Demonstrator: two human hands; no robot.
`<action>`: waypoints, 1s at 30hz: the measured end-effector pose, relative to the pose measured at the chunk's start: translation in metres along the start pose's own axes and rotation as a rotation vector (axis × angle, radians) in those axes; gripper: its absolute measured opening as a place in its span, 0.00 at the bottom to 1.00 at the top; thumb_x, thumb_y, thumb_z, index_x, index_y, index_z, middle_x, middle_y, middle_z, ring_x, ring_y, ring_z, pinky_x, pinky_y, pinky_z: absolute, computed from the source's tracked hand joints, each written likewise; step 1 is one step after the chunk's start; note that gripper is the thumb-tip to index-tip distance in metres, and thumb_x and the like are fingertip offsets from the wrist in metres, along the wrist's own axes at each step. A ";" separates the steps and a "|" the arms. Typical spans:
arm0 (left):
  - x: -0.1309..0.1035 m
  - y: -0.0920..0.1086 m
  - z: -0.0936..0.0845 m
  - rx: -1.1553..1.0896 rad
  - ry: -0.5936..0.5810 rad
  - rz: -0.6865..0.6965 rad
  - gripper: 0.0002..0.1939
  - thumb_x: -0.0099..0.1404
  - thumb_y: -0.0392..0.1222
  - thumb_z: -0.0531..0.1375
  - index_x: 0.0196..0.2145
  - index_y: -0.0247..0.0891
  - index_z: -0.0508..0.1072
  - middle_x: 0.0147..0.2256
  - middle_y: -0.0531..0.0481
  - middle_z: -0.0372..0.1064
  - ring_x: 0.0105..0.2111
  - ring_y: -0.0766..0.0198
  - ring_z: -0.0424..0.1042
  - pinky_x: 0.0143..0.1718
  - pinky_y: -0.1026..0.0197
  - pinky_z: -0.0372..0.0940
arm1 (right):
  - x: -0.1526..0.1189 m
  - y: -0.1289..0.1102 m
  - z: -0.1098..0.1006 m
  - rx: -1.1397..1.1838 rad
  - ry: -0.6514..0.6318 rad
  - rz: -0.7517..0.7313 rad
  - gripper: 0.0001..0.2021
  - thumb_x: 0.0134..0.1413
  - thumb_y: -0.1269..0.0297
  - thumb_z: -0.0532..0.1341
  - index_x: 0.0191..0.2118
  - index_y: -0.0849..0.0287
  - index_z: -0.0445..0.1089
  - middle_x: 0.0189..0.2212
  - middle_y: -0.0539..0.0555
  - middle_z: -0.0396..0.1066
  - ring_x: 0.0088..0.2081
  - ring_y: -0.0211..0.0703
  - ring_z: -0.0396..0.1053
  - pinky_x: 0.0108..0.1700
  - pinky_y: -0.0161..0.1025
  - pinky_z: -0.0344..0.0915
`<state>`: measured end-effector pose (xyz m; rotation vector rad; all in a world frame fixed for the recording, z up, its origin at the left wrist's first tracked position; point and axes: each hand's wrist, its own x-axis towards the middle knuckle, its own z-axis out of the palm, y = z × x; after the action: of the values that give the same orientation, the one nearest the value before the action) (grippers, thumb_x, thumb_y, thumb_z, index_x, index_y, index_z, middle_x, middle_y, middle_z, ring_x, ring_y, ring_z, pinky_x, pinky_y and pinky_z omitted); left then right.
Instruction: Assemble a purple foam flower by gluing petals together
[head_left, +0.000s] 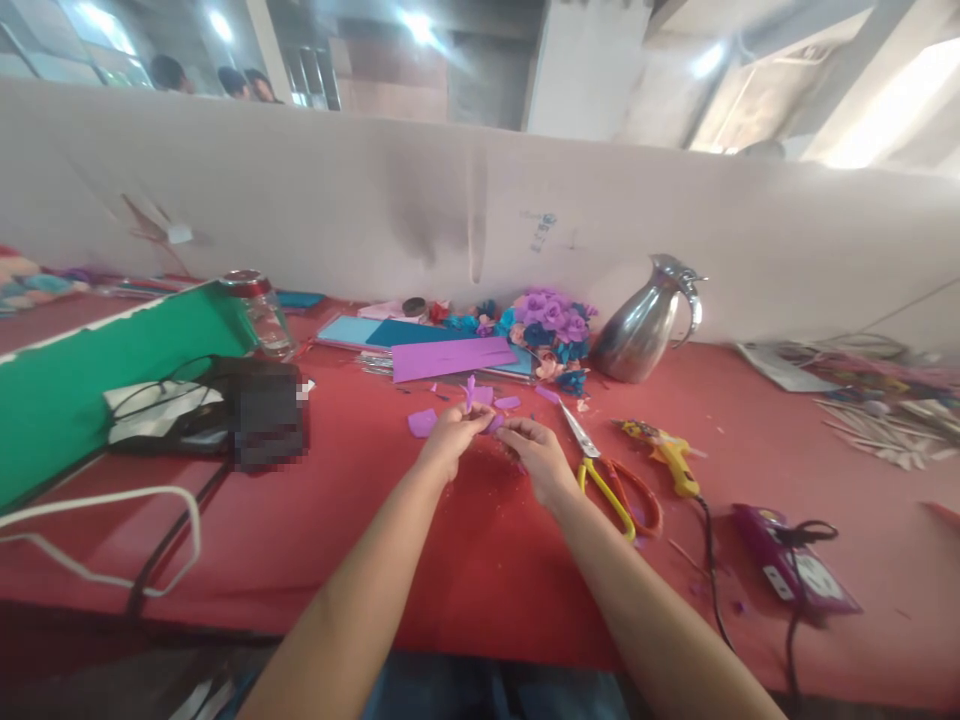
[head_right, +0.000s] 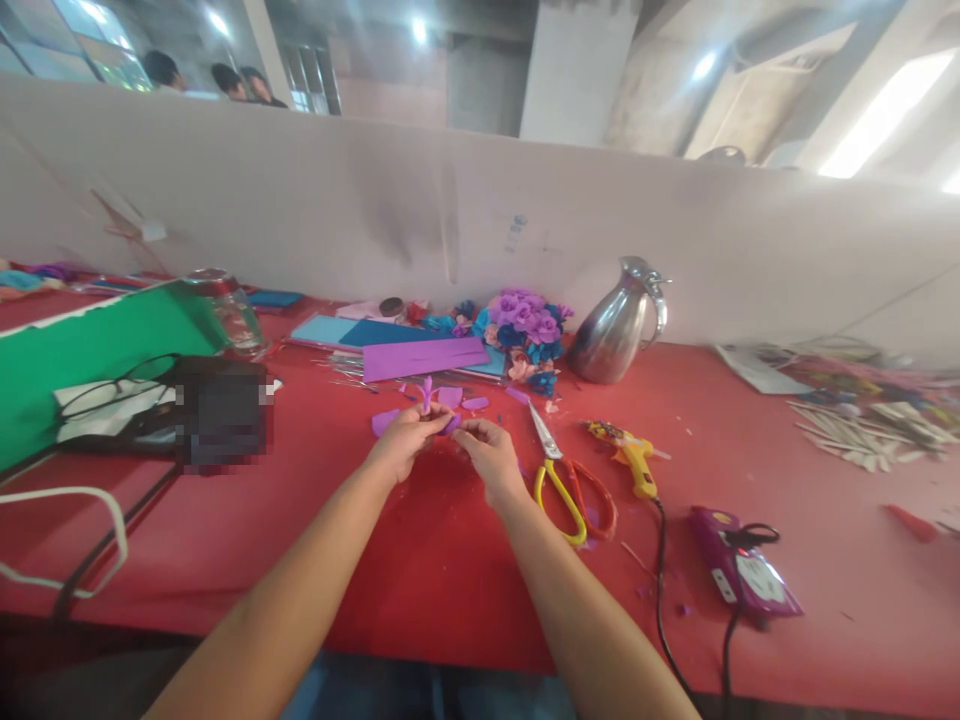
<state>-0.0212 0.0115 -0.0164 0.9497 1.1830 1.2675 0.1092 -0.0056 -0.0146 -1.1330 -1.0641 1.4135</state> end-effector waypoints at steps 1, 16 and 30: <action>0.000 0.000 0.000 0.008 0.001 -0.002 0.13 0.43 0.44 0.68 0.26 0.36 0.73 0.23 0.54 0.69 0.24 0.68 0.64 0.28 0.64 0.55 | 0.000 0.001 0.000 -0.001 0.005 -0.006 0.12 0.34 0.59 0.67 0.26 0.61 0.73 0.17 0.46 0.66 0.20 0.32 0.59 0.25 0.33 0.54; -0.002 0.005 0.000 0.168 0.013 0.100 0.09 0.47 0.46 0.67 0.24 0.37 0.77 0.25 0.50 0.74 0.30 0.61 0.70 0.39 0.59 0.60 | 0.003 0.002 -0.002 0.001 0.074 -0.031 0.10 0.35 0.58 0.65 0.24 0.60 0.73 0.21 0.50 0.71 0.22 0.34 0.62 0.24 0.32 0.55; 0.004 0.014 -0.010 -0.140 0.175 0.077 0.13 0.41 0.46 0.69 0.24 0.37 0.74 0.12 0.62 0.52 0.13 0.75 0.46 0.18 0.65 0.43 | 0.010 0.015 -0.008 -0.189 0.114 -0.050 0.07 0.39 0.61 0.61 0.22 0.58 0.70 0.14 0.46 0.66 0.18 0.35 0.62 0.22 0.32 0.54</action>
<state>-0.0336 0.0163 -0.0049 0.8007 1.1834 1.4991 0.1135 0.0031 -0.0322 -1.2977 -1.1547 1.2137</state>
